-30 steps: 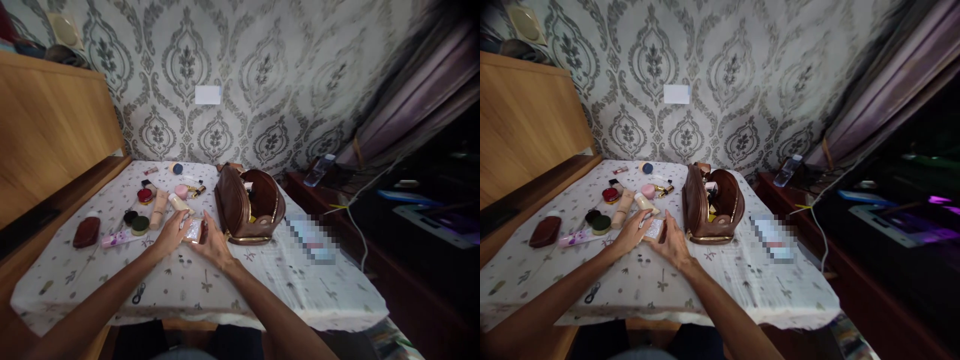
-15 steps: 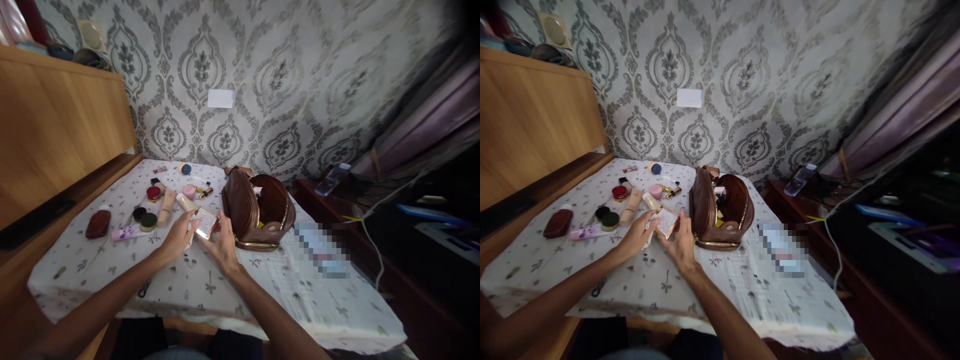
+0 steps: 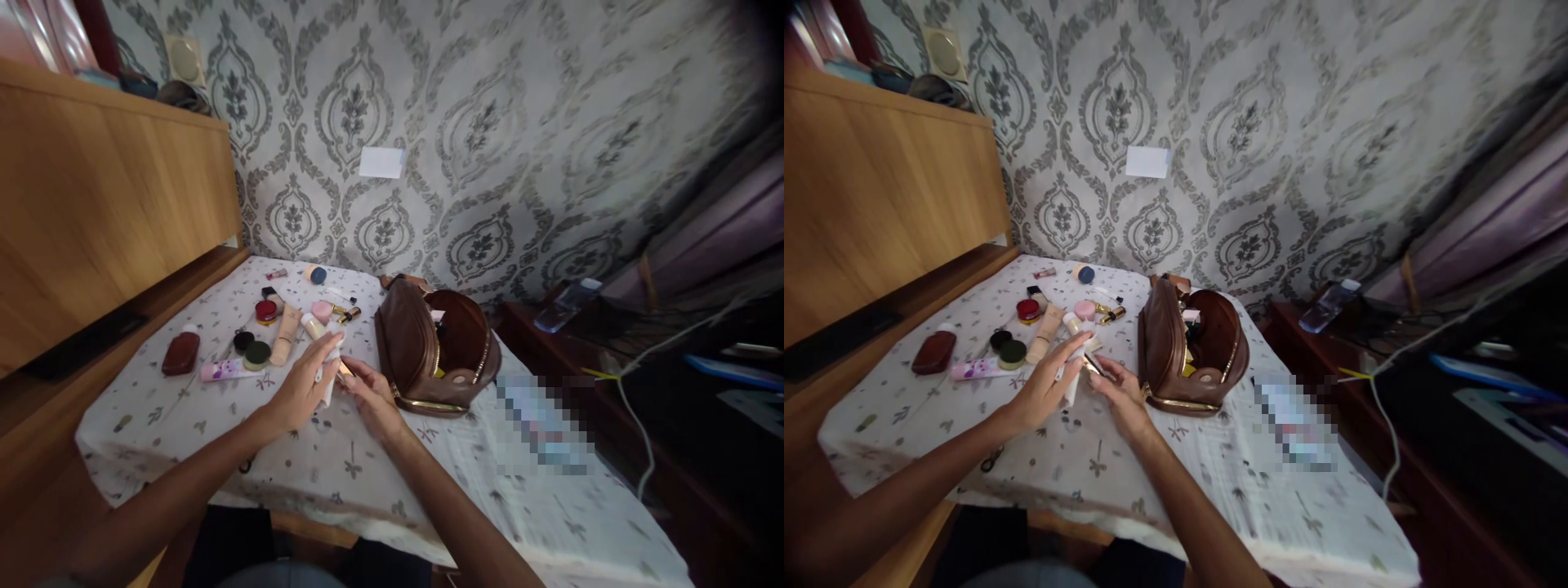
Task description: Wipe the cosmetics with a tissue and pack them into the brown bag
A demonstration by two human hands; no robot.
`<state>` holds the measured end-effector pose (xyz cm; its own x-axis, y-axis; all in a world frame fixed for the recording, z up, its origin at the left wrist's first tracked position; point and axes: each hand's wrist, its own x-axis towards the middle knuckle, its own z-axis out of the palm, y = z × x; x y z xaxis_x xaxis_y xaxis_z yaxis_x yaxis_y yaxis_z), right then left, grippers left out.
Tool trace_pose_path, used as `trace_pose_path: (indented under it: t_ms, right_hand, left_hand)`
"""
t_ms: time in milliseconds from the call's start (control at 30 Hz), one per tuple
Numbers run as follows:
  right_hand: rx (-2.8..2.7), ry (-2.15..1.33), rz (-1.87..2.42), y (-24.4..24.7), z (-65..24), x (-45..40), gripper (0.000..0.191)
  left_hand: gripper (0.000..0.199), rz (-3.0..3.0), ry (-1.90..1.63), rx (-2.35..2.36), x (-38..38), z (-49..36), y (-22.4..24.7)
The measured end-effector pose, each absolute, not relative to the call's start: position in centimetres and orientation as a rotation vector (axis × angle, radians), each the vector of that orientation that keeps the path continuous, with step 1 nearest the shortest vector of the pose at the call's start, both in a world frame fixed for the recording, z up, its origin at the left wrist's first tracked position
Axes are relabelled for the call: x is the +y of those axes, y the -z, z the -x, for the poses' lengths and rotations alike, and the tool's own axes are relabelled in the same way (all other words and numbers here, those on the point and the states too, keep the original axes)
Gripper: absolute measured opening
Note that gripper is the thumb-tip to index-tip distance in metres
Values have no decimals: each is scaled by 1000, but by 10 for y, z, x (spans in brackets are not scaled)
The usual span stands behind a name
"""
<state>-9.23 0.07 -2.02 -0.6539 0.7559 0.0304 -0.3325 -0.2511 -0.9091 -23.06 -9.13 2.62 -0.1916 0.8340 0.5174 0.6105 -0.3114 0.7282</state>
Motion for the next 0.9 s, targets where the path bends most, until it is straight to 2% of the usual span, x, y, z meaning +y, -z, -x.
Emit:
trace_pose_path:
  t_ms: [133, 333, 533, 733, 900]
  right_hand:
    - [-1120, -2255, 406, 18, 90, -1, 33]
    - [-1172, -2429, 365, 17, 86, 2, 54]
    - [-1559, -2151, 440, 17, 92, -4, 50]
    - [-1882, -1400, 667, 20, 93, -2, 53]
    - [-1824, -1346, 656, 19, 92, 4, 64]
  left_hand:
    - [42, -1734, -1574, 1616, -90, 230, -41]
    - [38, -1521, -1671, 1630, -77, 233, -31]
    - [34, -1575, -1542, 1750, -69, 247, -26]
    - [24, -2008, -1270, 1883, -72, 254, -30]
    - [19, -2191, -1167, 1894, -69, 254, -20]
